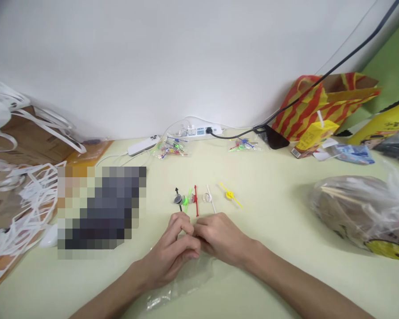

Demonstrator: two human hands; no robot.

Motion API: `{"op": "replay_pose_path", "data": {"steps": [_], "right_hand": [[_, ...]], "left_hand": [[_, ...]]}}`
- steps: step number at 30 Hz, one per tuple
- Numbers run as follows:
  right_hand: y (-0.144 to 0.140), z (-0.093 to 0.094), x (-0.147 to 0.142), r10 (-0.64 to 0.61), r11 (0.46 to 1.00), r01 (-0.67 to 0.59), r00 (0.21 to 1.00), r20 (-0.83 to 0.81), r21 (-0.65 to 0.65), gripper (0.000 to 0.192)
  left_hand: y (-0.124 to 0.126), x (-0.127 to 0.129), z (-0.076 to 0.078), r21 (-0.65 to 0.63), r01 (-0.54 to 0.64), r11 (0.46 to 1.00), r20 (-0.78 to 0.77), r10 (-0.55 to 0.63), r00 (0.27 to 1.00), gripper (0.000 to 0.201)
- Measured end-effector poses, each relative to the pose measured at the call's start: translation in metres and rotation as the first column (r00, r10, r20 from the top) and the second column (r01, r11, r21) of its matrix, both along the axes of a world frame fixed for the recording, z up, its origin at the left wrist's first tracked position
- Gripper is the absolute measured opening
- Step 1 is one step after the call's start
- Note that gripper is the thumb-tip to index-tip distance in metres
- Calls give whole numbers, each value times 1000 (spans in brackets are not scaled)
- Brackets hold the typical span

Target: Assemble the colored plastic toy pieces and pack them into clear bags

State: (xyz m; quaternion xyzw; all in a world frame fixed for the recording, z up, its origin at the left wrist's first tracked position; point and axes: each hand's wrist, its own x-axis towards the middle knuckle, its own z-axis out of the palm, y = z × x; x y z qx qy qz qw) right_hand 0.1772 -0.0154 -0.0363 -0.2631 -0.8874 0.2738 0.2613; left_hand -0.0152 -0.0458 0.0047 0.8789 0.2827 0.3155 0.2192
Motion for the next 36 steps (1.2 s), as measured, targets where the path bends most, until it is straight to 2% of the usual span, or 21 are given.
{"op": "replay_pose_path", "data": {"steps": [3, 4, 6, 9, 11, 13, 17, 21, 23, 26, 29, 31, 34, 36], "right_hand": [[1, 4, 4, -38, 996, 38, 999, 3, -75, 13], [2, 6, 6, -62, 992, 63, 998, 12, -108, 14], [4, 12, 10, -124, 978, 131, 991, 52, -164, 15], [8, 20, 17, -188, 954, 211, 974, 122, -213, 21], [10, 23, 20, -183, 948, 211, 974, 135, -238, 26], [12, 24, 22, -159, 949, 187, 979, 127, -255, 26], [18, 24, 29, -96, 927, 130, 989, 113, -352, 24], [26, 32, 48, -60, 832, 98, 994, 87, -547, 30], [30, 42, 57, -103, 800, 116, 993, 55, -588, 34], [36, 62, 53, -262, 843, 229, 965, -1, -487, 34], [41, 77, 24, -279, 909, 286, 958, 65, -304, 29], [47, 80, -5, -249, 953, 279, 943, 219, -120, 26], [58, 74, -46, -212, 977, 181, 884, 416, 115, 28], [67, 66, -66, -180, 982, 126, 857, 483, 141, 22]], "left_hand": [[1, -2, 0, -87, 15, 996, -65, -20, 998, 11], [2, -3, -1, -122, 22, 992, -77, -32, 996, 16], [2, -4, -2, -179, 22, 984, -88, -39, 995, 45], [0, -3, -3, -212, -56, 976, -163, 22, 986, 100], [-3, -1, -4, -218, -117, 969, -263, 57, 963, 122], [-6, 2, -5, -218, -144, 965, -332, 66, 941, 123], [-7, 6, -4, -220, -139, 966, -369, 49, 928, 102], [-7, 6, -3, -227, -133, 965, -367, 42, 929, 101], [-7, 6, -3, -238, -144, 961, -367, 48, 929, 100], [-7, 6, -4, -242, -152, 958, -359, 57, 931, 99], [-8, 6, -5, -219, -156, 963, -357, 70, 931, 94], [-8, 6, -6, -199, -169, 965, -370, 86, 925, 91], [-8, 6, -7, -182, -184, 966, -391, 101, 915, 92], [-9, 6, -7, -178, -182, 967, -394, 99, 914, 94]]}}
